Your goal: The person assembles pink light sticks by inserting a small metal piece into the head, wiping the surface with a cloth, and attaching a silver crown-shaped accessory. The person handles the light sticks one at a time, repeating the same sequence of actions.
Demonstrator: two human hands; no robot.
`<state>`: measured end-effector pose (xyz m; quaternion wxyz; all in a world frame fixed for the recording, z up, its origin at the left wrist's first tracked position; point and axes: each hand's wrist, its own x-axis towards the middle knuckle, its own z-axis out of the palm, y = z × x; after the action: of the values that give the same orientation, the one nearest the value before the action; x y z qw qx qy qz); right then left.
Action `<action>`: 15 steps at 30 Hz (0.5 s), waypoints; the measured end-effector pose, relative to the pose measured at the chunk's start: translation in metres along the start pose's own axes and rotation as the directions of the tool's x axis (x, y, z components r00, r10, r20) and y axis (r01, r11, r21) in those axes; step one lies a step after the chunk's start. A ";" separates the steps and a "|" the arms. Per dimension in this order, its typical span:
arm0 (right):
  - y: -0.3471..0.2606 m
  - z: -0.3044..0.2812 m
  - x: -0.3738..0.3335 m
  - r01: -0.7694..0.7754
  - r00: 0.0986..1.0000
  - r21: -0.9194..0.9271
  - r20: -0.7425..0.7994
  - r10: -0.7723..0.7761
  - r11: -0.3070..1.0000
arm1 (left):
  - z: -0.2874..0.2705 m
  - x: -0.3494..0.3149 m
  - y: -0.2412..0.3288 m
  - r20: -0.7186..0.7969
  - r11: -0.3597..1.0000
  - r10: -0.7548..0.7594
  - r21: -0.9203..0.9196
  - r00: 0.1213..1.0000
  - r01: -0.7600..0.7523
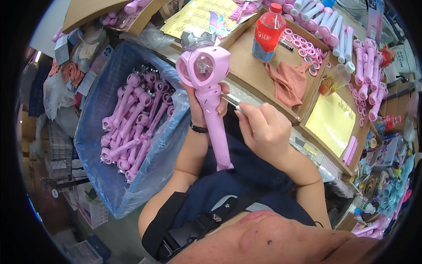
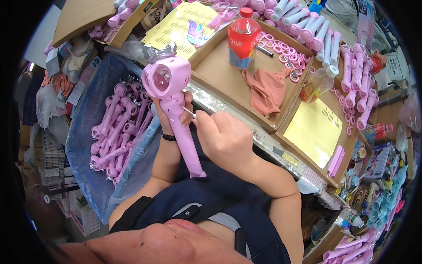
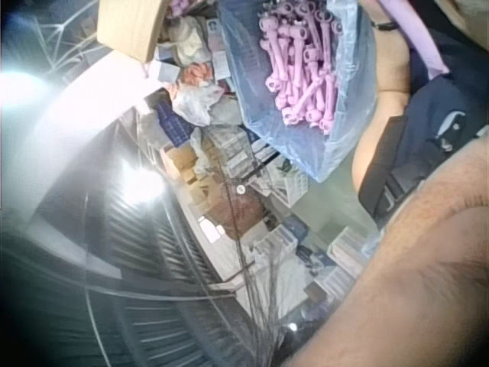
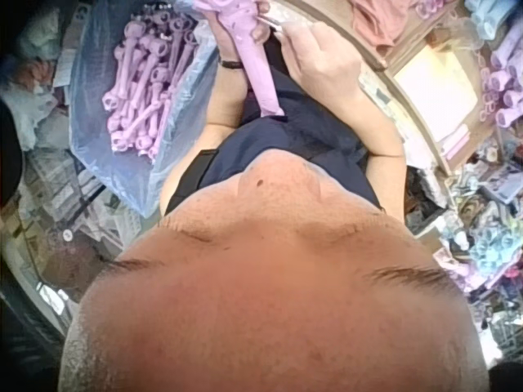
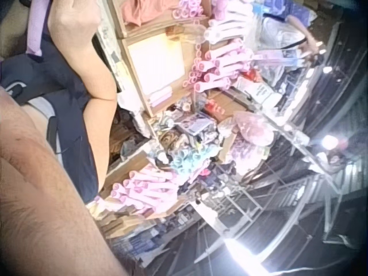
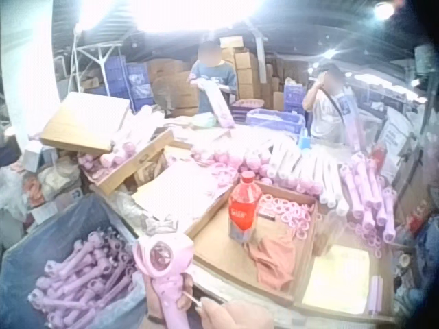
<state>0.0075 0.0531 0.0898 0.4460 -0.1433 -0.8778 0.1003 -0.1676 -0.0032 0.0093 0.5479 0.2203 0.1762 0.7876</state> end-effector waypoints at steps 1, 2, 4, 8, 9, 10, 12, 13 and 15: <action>-0.002 0.001 0.002 -0.002 1.000 0.004 0.004 0.002 1.000 | 0.001 -0.001 -0.001 -0.013 1.000 -0.015 -0.013 1.000 0.015; -0.005 0.001 0.003 -0.002 1.000 0.008 0.011 0.002 1.000 | 0.002 -0.003 -0.002 -0.027 0.999 -0.028 -0.029 0.999 0.027; -0.008 0.001 0.006 -0.002 0.999 -0.012 0.033 0.003 1.000 | 0.006 -0.006 -0.004 -0.072 1.000 -0.025 -0.001 0.997 0.025; -0.006 -0.006 0.012 0.005 0.994 -0.077 0.105 0.003 0.997 | 0.015 -0.008 -0.003 -0.105 0.968 0.083 0.245 0.991 -0.055; -0.004 -0.008 0.013 0.013 0.992 -0.076 0.122 -0.003 0.997 | 0.016 -0.008 -0.003 -0.089 0.944 0.117 0.319 0.989 -0.083; -0.001 -0.009 0.013 0.012 0.991 -0.079 0.136 -0.001 0.997 | 0.017 -0.009 -0.001 -0.017 0.915 0.116 0.392 0.993 -0.100; 0.003 -0.010 0.013 0.022 0.989 -0.069 0.151 -0.011 0.997 | 0.020 -0.010 -0.001 0.013 0.880 0.115 0.462 0.993 -0.108; 0.005 -0.009 0.011 0.023 0.988 -0.085 0.156 -0.009 0.996 | 0.021 -0.011 -0.001 0.038 0.858 0.118 0.499 0.992 -0.121; 0.006 -0.006 0.008 0.036 0.987 -0.104 0.158 -0.019 0.994 | 0.024 -0.014 -0.002 0.004 0.850 0.116 0.517 0.993 -0.102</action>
<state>0.0092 0.0623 0.0977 0.3687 -0.1467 -0.9161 0.0579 -0.1489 -0.0142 0.0258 0.4207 0.3579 0.3756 0.7442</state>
